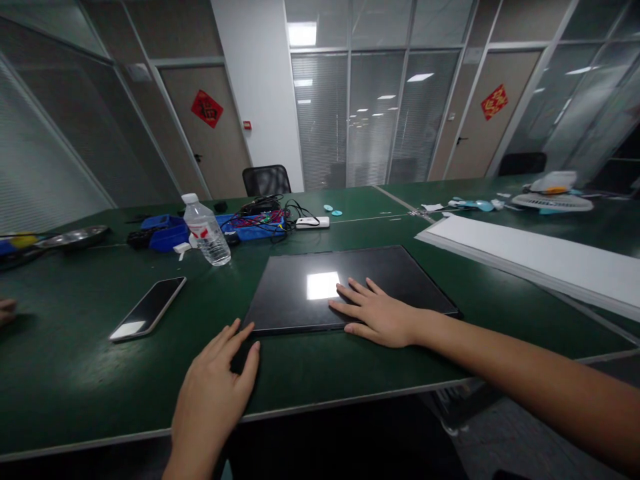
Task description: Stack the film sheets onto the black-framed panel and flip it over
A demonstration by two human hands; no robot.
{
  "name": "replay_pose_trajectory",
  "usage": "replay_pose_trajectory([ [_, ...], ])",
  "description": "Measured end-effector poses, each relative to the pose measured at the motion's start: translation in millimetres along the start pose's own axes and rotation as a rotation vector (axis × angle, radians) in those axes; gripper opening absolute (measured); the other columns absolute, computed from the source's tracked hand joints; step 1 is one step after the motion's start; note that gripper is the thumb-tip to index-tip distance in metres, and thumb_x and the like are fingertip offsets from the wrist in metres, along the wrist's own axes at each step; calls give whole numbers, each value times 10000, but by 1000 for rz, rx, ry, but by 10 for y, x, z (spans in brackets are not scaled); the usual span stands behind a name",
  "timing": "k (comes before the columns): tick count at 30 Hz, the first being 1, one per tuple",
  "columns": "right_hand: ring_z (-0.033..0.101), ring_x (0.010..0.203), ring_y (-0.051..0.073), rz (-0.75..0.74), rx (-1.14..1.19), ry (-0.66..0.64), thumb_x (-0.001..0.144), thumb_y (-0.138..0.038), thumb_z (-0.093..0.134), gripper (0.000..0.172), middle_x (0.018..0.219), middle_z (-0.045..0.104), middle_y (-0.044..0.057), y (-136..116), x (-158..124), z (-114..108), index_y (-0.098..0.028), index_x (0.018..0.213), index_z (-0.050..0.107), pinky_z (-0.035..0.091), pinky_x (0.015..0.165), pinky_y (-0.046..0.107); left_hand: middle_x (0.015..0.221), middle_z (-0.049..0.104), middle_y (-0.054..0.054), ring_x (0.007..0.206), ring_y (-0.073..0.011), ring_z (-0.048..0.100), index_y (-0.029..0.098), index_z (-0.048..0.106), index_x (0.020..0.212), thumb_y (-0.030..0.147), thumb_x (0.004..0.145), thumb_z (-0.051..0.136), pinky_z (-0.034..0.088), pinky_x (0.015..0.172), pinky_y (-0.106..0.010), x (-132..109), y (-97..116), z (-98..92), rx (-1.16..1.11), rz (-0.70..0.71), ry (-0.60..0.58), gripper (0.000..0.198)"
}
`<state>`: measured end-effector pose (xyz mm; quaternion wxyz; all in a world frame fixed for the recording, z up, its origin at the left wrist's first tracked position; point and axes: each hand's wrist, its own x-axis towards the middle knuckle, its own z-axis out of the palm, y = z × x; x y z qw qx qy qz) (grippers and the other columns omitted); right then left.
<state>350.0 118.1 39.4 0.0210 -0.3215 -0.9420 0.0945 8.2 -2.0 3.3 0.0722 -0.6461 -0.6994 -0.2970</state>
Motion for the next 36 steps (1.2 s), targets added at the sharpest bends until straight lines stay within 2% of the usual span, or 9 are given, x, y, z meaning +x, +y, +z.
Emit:
replay_pose_trajectory([
  [10,131,1647,447,-8,-3,-5,1111,-594,368,675,1790,207,155,11,-10,-5,-327,1727,300,117,1262,774,1455,717,-88,1362,-317,668,259,812,1258,526,969,537,518,1173,-493,16,-9,-16,20,8,-37,479],
  [17,253,1617,447,-29,-75,15,1110,-573,373,662,1750,320,188,-24,-7,-40,-269,1698,394,218,1258,740,1492,693,-78,1365,-314,664,274,802,1286,539,976,518,514,1176,-505,23,-4,-24,22,-1,-100,497],
  [21,339,1584,428,-53,-117,37,1113,-534,382,629,1718,385,192,-29,0,-18,-250,1670,446,302,1241,698,1449,724,-72,1357,-321,669,288,835,1213,537,958,538,507,1182,-510,32,-7,-18,10,21,-103,464],
  [27,389,1558,403,-72,-105,98,1087,-567,447,641,1693,437,169,-17,-50,-25,-270,1654,478,323,1237,657,1365,772,-63,1276,-311,709,300,856,1139,519,956,542,529,1154,-486,31,13,-39,8,33,-79,425],
  [31,585,1381,345,-119,-59,131,1076,-610,452,614,1529,617,170,104,-22,-181,-227,1515,644,442,1150,549,1312,784,-86,1254,-327,706,290,860,1067,496,955,548,543,1119,-507,45,14,-42,49,60,-59,390],
  [34,676,1202,319,-7,-91,138,1089,-519,442,562,1362,709,177,324,157,-345,-158,1438,693,507,1048,488,1309,769,-120,1260,-352,691,259,845,1044,468,957,567,542,1105,-540,93,77,-40,107,123,-61,359],
  [36,671,1202,329,101,-151,147,1078,-455,459,542,1366,697,193,524,357,-441,-125,1449,677,509,1039,468,1337,751,-129,1267,-347,687,246,831,1098,435,973,569,544,1104,-536,137,183,-32,133,185,-94,346],
])
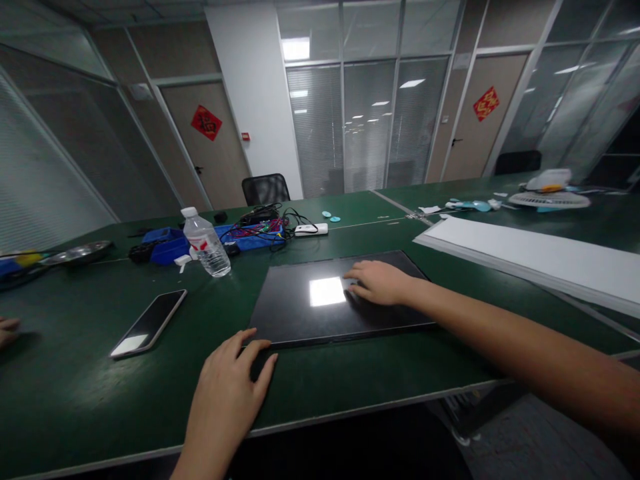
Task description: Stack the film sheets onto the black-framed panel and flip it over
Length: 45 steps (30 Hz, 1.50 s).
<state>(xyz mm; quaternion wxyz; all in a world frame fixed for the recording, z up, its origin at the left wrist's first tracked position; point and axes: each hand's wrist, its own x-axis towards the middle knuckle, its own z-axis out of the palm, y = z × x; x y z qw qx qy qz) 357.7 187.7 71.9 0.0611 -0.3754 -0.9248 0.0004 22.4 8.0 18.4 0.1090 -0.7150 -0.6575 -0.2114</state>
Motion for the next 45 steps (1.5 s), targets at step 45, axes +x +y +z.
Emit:
replay_pose_trajectory([
  [45,724,1176,329,483,-136,115,1056,-406,372,566,1219,763,259,256,1510,476,-81,1183,817,519,1006,366,1766,348,-118,1633,-441,264,342,486,1624,794,950,523,186,1293,-729,908,774,318,-225,413,-508,813],
])
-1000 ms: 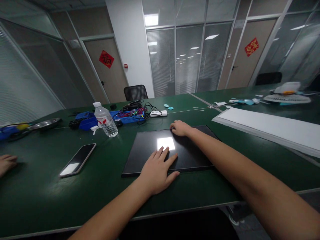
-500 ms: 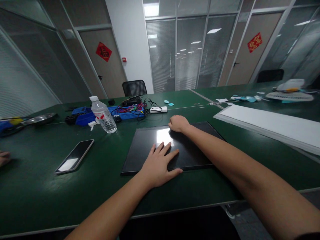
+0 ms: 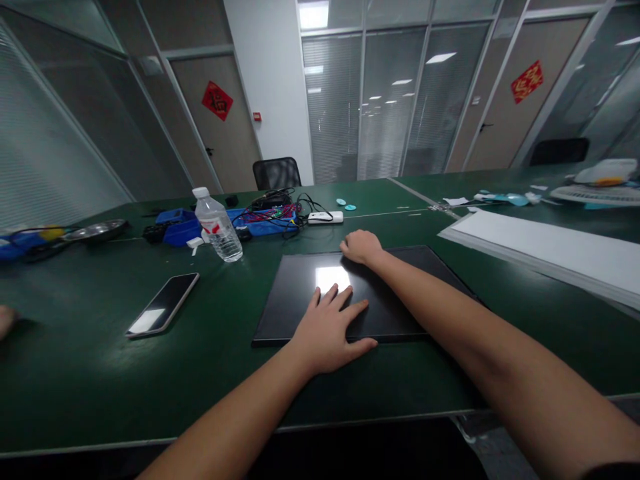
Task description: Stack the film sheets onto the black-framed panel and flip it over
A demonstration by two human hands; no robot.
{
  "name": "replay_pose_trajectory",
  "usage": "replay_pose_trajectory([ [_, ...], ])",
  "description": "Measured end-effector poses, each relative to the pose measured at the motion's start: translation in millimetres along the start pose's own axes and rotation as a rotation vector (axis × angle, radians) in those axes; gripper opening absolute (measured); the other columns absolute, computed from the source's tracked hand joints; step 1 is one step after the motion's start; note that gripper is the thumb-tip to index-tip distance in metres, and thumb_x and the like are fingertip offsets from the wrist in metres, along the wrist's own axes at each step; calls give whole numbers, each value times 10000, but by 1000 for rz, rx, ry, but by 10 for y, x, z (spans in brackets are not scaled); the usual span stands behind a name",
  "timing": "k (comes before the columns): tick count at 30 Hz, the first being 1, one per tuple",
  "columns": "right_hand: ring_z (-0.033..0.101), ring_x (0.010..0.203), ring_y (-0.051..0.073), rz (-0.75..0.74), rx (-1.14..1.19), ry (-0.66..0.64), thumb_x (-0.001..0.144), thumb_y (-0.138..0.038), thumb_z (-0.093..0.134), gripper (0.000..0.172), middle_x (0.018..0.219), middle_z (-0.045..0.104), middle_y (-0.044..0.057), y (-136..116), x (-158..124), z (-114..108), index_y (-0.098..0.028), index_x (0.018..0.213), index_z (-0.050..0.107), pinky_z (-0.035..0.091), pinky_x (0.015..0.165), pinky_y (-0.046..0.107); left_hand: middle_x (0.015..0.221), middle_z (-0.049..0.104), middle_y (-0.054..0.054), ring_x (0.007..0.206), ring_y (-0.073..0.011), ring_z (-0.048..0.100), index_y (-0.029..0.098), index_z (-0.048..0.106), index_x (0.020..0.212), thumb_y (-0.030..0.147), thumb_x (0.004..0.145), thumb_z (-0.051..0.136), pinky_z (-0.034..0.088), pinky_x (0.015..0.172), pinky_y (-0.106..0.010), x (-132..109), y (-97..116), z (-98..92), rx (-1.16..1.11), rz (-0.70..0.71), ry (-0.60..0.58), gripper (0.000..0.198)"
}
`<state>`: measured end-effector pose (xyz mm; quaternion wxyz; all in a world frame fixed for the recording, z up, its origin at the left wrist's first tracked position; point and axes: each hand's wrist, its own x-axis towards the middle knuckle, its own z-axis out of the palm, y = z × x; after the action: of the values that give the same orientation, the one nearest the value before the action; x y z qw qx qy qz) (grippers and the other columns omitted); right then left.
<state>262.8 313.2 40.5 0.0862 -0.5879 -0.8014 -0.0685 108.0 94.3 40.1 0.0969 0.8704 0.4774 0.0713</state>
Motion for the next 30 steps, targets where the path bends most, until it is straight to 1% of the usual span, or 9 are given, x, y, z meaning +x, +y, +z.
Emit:
replay_pose_trajectory([
  [4,746,1114,335,72,14,20,1043,-387,380,547,1191,770,251,-1,6,26,-94,1185,819,537,953,370,1769,342,-119,1640,-442,243,339,475,1630,792,959,504,175,1297,-725,6,-13,28,9,5,1,810],
  [10,721,1185,344,117,33,24,1065,-392,333,586,1248,745,274,11,13,61,-84,1230,804,508,1026,390,1776,322,-128,1642,-441,236,331,461,1641,793,966,491,167,1303,-715,-1,-9,16,9,3,-10,818],
  [14,723,1189,319,85,60,-39,1064,-414,353,571,1259,753,245,39,43,83,-107,1239,802,509,1025,362,1773,328,-127,1643,-442,232,331,465,1638,780,967,507,173,1299,-723,-6,-2,6,5,3,-8,808],
  [18,720,1199,311,57,84,-123,1062,-488,368,598,1293,748,234,65,117,81,-120,1256,797,521,1010,356,1764,350,-126,1636,-442,255,334,492,1620,782,957,524,188,1292,-730,-6,-5,15,5,3,13,801],
  [22,714,1217,327,40,102,-177,1065,-555,339,668,1322,735,243,81,234,1,-109,1273,791,530,1005,374,1757,370,-115,1636,-432,263,341,520,1597,787,939,548,189,1295,-725,-11,-10,24,15,1,53,796],
  [26,687,1268,351,23,109,-178,1068,-594,316,726,1359,712,264,104,351,-142,-80,1292,777,516,1033,384,1755,373,-113,1644,-428,240,330,538,1586,764,914,611,163,1308,-713,-19,-8,24,32,5,110,803],
  [30,660,1313,354,-1,109,-174,1062,-660,324,790,1393,687,283,134,417,-245,-52,1338,745,499,1057,372,1751,377,-126,1640,-436,246,312,542,1586,735,900,649,163,1312,-706,-29,12,10,53,15,135,813],
])
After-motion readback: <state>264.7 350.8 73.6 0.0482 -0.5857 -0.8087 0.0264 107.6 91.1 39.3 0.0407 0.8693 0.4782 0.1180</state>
